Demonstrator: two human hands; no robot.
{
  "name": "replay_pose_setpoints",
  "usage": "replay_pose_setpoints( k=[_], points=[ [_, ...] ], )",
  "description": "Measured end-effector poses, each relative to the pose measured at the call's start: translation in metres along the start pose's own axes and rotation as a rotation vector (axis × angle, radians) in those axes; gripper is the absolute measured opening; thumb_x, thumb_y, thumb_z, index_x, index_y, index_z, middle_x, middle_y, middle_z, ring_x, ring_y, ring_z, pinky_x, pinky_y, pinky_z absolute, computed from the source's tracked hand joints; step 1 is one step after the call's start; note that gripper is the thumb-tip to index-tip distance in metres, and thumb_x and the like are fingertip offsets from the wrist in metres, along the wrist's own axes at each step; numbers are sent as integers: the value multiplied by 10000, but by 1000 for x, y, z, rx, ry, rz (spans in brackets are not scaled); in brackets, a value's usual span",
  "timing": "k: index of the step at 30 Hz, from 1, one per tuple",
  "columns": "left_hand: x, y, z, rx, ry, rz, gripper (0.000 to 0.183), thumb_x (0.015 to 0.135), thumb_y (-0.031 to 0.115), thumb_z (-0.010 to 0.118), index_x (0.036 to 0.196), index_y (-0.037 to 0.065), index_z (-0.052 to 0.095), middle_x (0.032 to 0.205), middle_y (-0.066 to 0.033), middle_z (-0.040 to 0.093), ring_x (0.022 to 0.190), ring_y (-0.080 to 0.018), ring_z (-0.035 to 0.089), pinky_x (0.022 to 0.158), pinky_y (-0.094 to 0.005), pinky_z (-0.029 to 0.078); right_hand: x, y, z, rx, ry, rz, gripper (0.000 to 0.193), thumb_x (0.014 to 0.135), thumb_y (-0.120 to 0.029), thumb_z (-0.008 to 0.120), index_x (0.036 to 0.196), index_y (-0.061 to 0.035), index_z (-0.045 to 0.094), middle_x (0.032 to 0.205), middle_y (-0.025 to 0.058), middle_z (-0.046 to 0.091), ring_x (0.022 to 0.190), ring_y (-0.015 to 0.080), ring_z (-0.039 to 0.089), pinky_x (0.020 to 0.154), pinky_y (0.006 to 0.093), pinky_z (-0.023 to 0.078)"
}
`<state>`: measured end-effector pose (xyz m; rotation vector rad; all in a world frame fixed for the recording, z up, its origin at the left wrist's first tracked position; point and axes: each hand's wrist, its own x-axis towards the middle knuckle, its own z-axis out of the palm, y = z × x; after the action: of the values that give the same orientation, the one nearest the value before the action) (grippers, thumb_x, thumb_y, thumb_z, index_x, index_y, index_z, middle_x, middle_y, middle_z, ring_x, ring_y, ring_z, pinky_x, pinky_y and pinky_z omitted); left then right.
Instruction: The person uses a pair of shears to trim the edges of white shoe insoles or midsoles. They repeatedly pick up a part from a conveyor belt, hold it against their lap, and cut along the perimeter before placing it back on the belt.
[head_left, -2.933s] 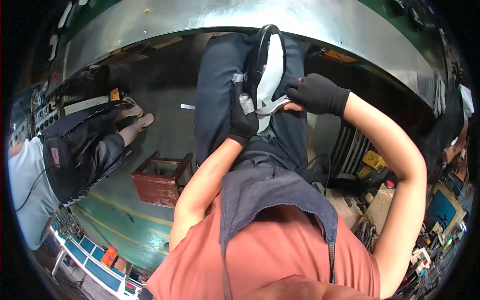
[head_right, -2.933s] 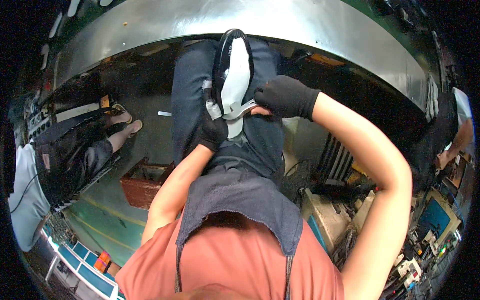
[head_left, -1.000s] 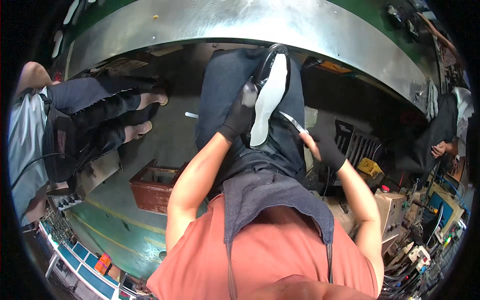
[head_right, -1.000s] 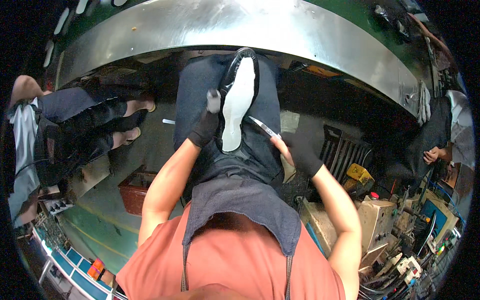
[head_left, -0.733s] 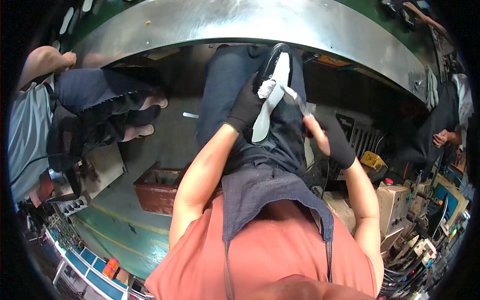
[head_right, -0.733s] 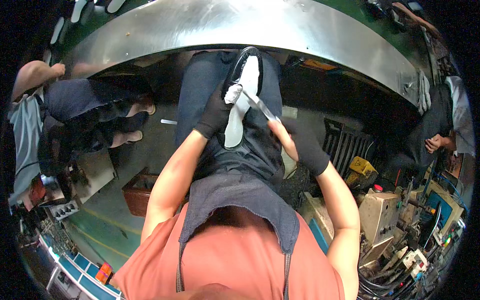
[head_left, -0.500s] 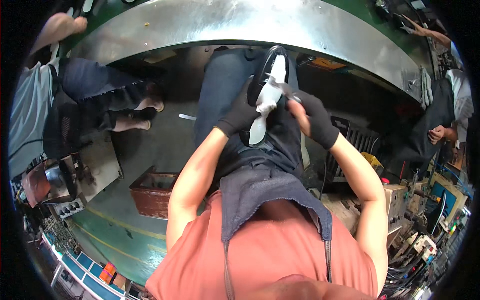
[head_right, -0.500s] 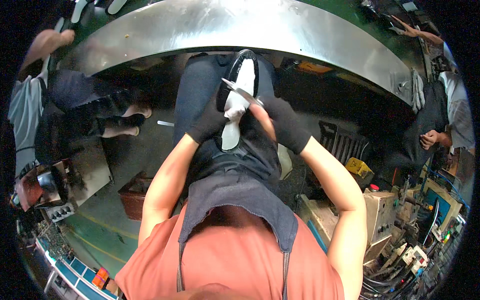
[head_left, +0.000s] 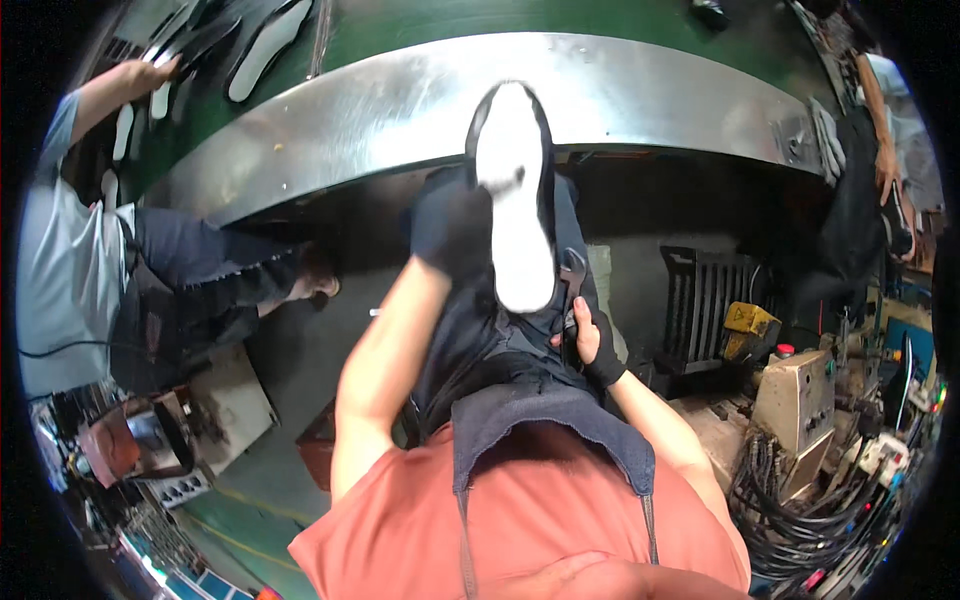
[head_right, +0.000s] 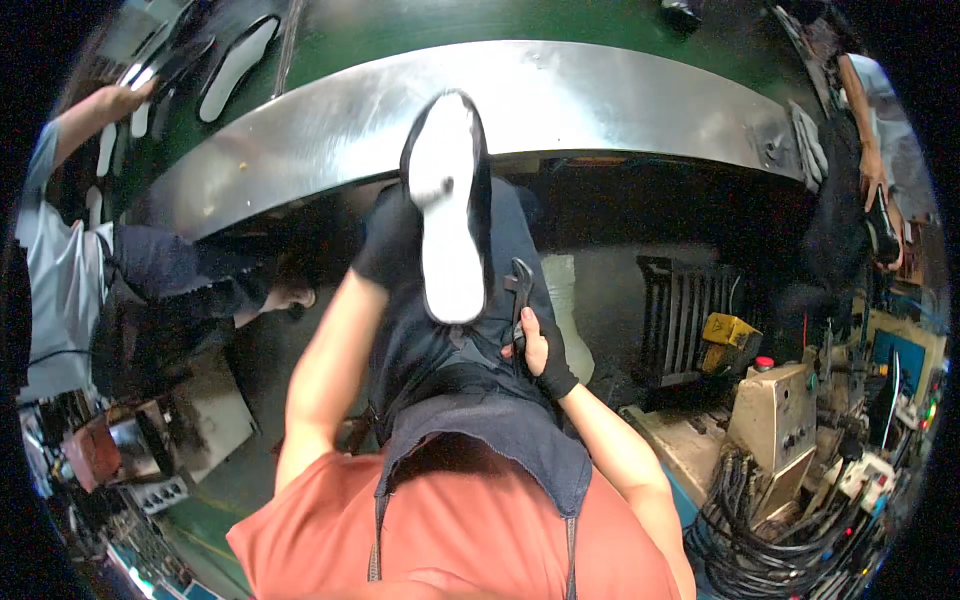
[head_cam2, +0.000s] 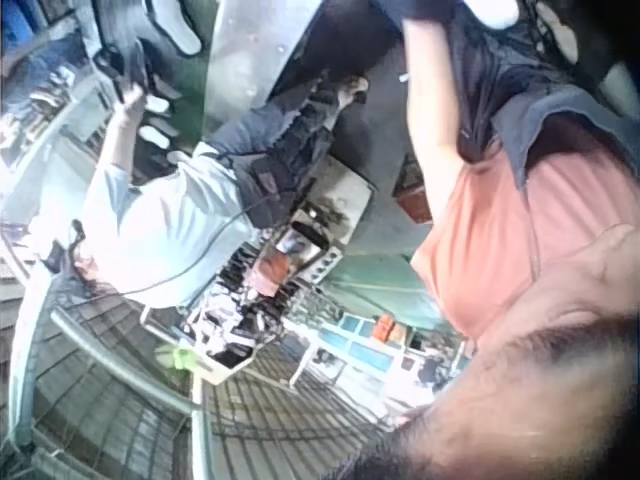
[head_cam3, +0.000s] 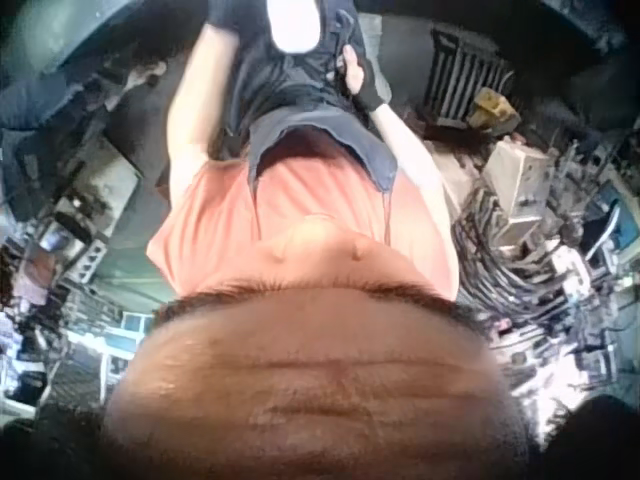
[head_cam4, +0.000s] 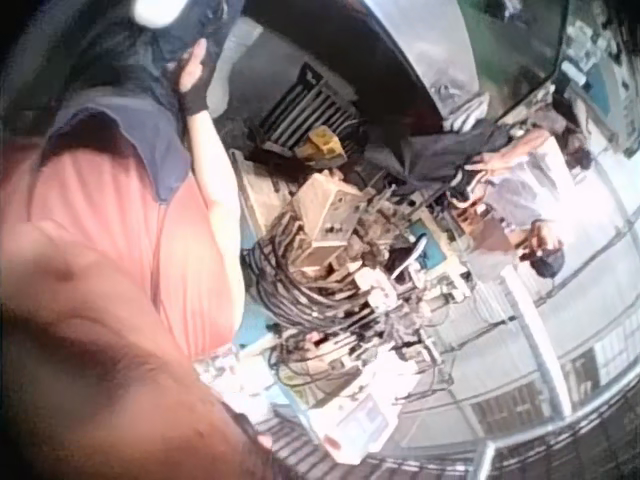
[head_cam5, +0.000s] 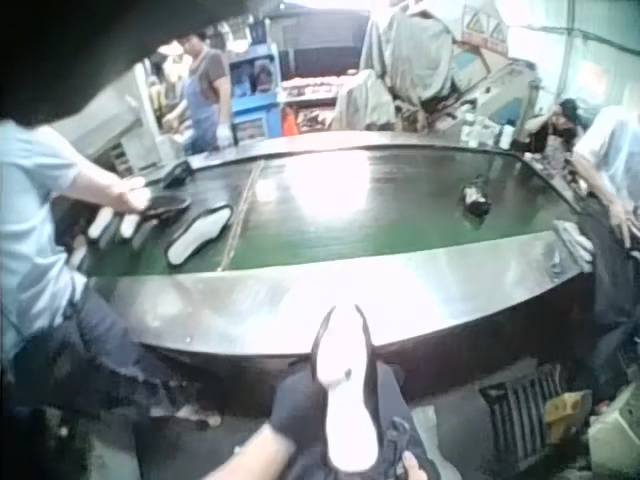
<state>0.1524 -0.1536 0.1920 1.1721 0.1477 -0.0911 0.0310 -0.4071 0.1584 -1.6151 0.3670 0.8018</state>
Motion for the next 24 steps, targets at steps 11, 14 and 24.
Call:
replay_pose_setpoints(
  k=[11, 14, 24],
  points=[
    [55, 43, 43, 680, -548, 378, 383, 827, 149, 702, 1178, 27, 612, 1135, -97, 650, 1041, -176, 597, 948, -335, 453, 16, 4, 2, 68, 88, -99, 576, 956, -548, 378, 785, -25, 551, 596, 87, 575, 522, 191, 615, 509, 297, 466],
    [23, 41, 10, 733, -485, 97, 366, 838, 166, 701, 1151, -2, 613, 1138, -126, 647, 1042, -175, 599, 927, -324, 462, 11, -6, 0, 106, 61, -29, 563, 942, -561, 401, 808, -32, 541, 587, 87, 554, 507, 200, 612, 490, 295, 466],
    [98, 144, -223, 1279, 665, 376, 565, 802, 318, 708, 1251, 24, 533, 1215, -183, 589, 1132, -303, 564, 954, -400, 441, 46, 35, -25, 180, -69, 107, 497, 979, -483, 398, 892, -23, 564, 766, 90, 608, 662, 183, 630, 623, 306, 501]
  ],
)
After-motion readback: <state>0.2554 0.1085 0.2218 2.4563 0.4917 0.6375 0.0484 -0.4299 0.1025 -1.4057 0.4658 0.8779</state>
